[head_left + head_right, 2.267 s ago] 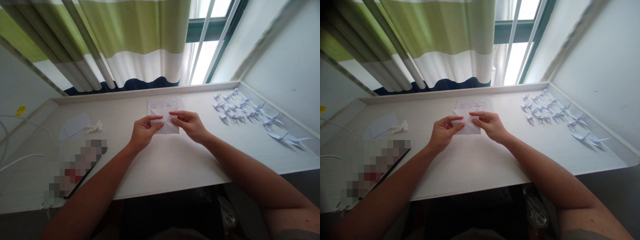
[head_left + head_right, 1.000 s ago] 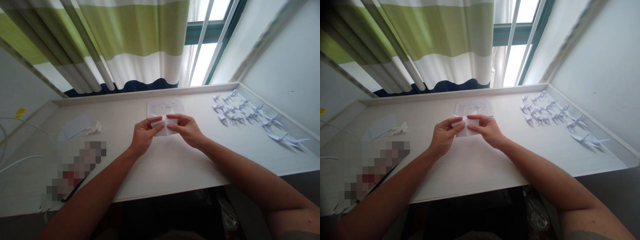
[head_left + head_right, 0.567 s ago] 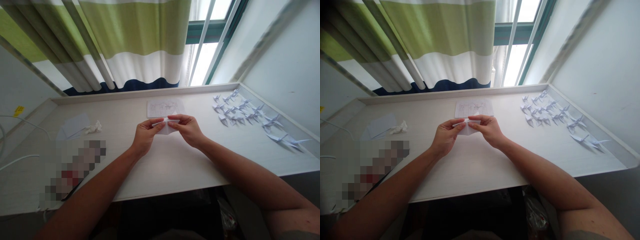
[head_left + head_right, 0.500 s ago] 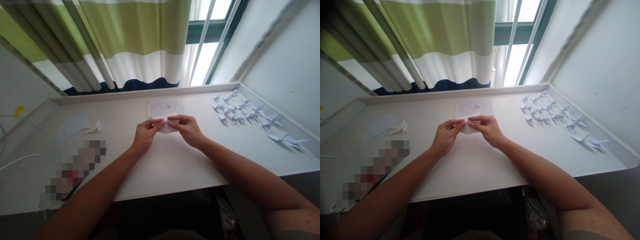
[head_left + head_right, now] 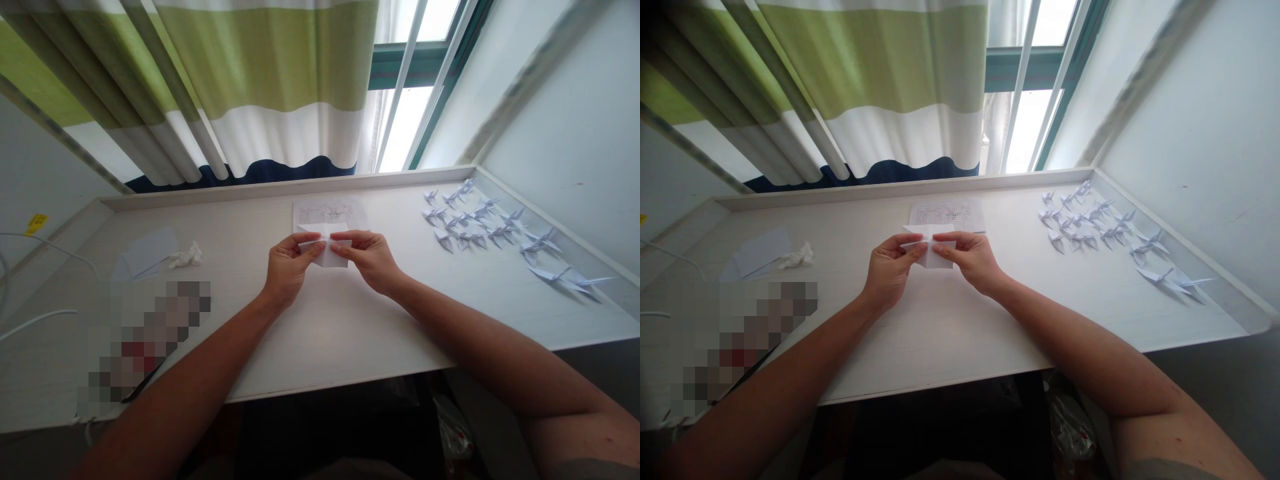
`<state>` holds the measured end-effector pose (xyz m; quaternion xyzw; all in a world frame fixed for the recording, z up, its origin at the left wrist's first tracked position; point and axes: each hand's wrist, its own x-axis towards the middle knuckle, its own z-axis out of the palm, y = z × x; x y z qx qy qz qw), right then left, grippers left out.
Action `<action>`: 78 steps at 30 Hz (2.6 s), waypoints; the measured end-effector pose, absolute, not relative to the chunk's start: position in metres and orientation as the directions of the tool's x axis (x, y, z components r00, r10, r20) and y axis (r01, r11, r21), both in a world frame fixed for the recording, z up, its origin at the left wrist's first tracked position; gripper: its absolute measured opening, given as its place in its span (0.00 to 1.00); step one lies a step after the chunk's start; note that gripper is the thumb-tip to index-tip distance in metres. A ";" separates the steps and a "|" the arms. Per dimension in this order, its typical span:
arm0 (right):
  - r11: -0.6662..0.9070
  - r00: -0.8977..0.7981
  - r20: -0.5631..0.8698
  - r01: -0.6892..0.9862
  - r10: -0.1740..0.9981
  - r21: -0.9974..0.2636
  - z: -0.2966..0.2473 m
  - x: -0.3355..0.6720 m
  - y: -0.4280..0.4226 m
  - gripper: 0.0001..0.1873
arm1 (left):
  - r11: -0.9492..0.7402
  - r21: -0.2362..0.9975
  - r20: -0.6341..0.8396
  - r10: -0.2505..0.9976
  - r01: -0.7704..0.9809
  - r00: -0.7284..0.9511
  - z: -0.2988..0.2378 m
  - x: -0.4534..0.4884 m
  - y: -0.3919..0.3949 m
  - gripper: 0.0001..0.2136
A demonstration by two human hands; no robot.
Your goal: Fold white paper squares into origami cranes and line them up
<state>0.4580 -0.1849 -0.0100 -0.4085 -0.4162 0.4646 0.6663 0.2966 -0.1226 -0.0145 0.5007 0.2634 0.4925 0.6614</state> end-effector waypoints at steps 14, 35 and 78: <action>0.243 0.236 0.180 -0.279 0.955 -0.929 -0.013 0.457 -0.183 0.14 | 0.091 0.913 0.100 0.895 -0.399 0.434 -0.013 0.296 -0.122 0.15; 0.284 0.251 0.234 -0.186 0.939 -0.941 -0.024 0.457 -0.177 0.14 | -0.155 0.948 0.255 0.892 -0.278 0.373 -0.022 0.298 -0.119 0.13; 0.246 0.250 0.201 -0.166 0.947 -0.955 -0.022 0.458 -0.178 0.21 | -0.511 0.859 0.462 0.788 0.013 0.407 -0.012 0.292 -0.130 0.08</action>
